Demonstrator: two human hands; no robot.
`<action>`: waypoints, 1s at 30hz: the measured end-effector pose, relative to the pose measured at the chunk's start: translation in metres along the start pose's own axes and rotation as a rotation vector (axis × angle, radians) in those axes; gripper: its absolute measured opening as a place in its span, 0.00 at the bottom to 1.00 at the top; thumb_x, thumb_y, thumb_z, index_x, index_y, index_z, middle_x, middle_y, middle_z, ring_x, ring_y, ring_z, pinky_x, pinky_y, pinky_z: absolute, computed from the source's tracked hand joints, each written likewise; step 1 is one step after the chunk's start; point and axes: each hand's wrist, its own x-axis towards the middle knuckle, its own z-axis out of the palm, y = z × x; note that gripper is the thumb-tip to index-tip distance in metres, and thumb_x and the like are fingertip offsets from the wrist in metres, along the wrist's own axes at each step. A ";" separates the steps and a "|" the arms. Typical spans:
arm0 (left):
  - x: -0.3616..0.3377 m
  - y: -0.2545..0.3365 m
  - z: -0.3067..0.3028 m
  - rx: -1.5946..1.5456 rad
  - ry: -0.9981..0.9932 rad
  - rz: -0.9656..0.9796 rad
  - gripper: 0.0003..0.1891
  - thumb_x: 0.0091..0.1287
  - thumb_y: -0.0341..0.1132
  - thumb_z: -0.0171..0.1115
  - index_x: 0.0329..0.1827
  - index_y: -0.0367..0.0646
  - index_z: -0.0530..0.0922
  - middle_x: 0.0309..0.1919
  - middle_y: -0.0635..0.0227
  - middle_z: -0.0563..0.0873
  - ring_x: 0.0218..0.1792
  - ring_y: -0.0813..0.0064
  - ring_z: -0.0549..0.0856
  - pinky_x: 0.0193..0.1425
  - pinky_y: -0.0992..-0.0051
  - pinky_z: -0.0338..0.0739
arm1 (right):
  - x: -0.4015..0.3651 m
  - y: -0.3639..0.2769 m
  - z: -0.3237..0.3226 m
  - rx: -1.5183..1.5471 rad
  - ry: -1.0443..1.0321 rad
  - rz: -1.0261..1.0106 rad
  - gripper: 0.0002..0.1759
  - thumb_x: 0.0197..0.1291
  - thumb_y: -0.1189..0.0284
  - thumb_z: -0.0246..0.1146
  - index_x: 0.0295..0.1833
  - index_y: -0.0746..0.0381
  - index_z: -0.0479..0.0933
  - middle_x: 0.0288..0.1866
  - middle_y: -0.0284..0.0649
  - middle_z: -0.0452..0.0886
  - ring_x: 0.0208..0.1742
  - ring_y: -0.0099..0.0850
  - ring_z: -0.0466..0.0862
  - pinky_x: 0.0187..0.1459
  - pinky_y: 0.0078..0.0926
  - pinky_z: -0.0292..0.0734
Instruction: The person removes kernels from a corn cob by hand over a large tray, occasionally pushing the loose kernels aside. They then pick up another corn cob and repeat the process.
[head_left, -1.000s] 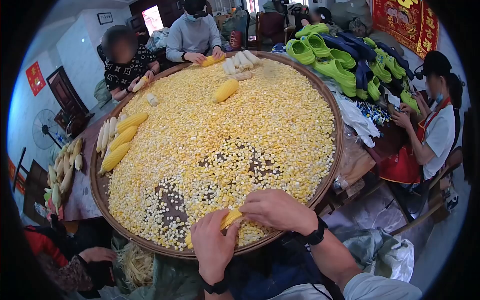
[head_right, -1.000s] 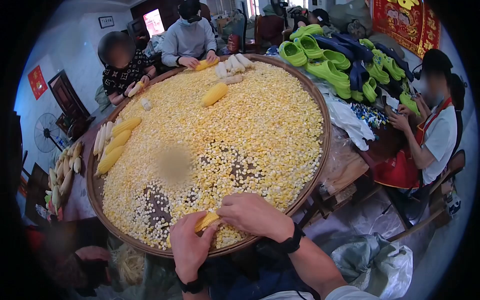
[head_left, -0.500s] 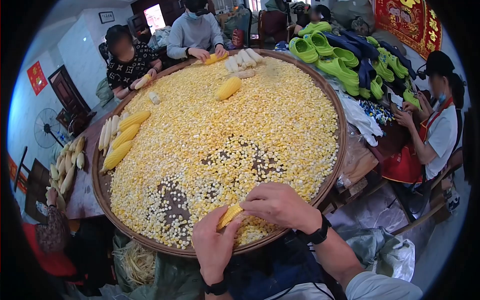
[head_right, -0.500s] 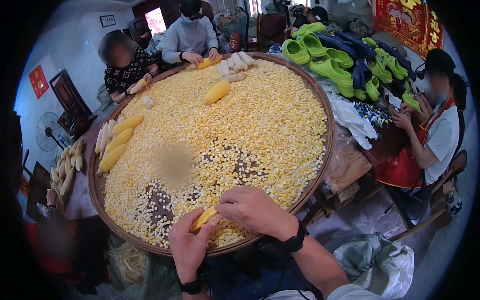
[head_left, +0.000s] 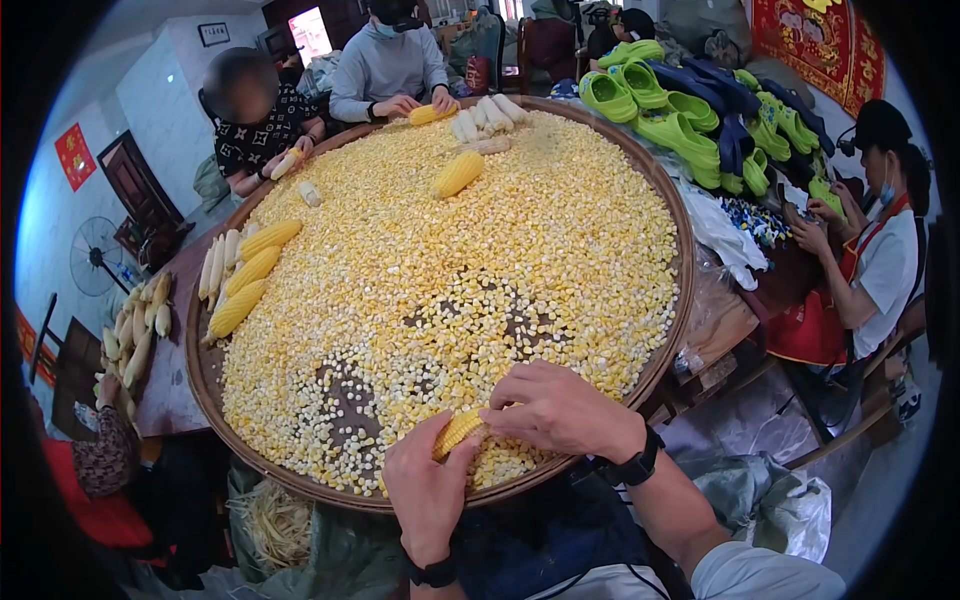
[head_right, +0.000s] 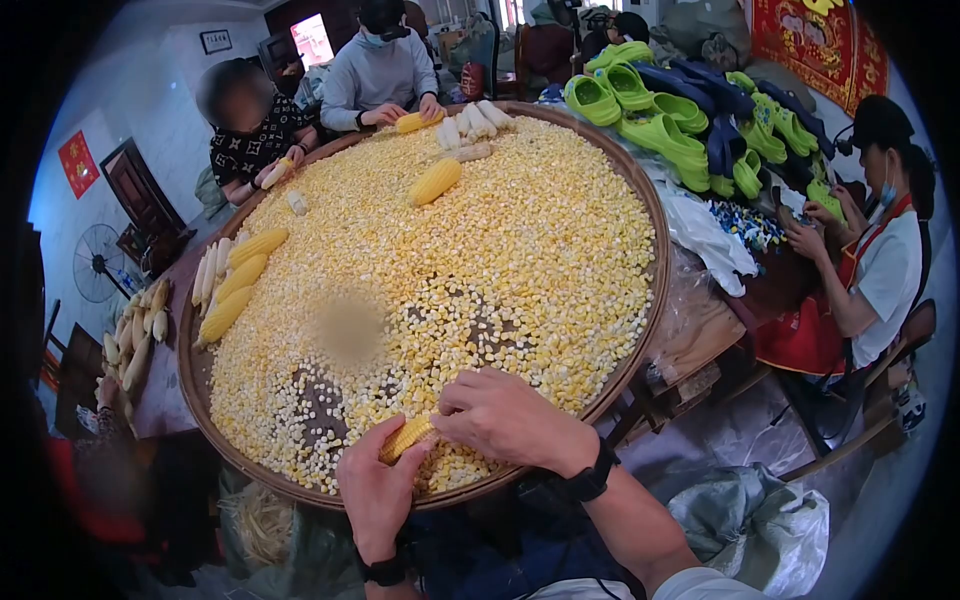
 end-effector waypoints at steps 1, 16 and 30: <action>0.000 0.000 0.000 0.001 -0.002 -0.003 0.23 0.62 0.38 0.87 0.58 0.40 0.93 0.47 0.50 0.96 0.47 0.47 0.94 0.54 0.57 0.87 | 0.000 0.000 0.000 -0.007 -0.010 0.000 0.10 0.69 0.66 0.74 0.51 0.56 0.88 0.48 0.35 0.85 0.54 0.39 0.86 0.55 0.41 0.81; 0.011 -0.004 0.005 0.068 -0.056 0.010 0.19 0.64 0.37 0.85 0.54 0.37 0.91 0.44 0.47 0.95 0.44 0.41 0.93 0.53 0.50 0.85 | 0.000 0.002 0.004 0.105 -0.271 0.032 0.08 0.72 0.64 0.73 0.44 0.57 0.89 0.46 0.36 0.86 0.54 0.41 0.86 0.56 0.42 0.79; 0.005 -0.002 0.006 0.084 -0.045 0.049 0.21 0.63 0.40 0.86 0.55 0.39 0.92 0.47 0.51 0.95 0.49 0.45 0.93 0.59 0.53 0.85 | 0.001 -0.005 0.003 0.074 -0.228 0.240 0.22 0.75 0.64 0.73 0.71 0.55 0.87 0.51 0.42 0.86 0.53 0.48 0.89 0.53 0.47 0.84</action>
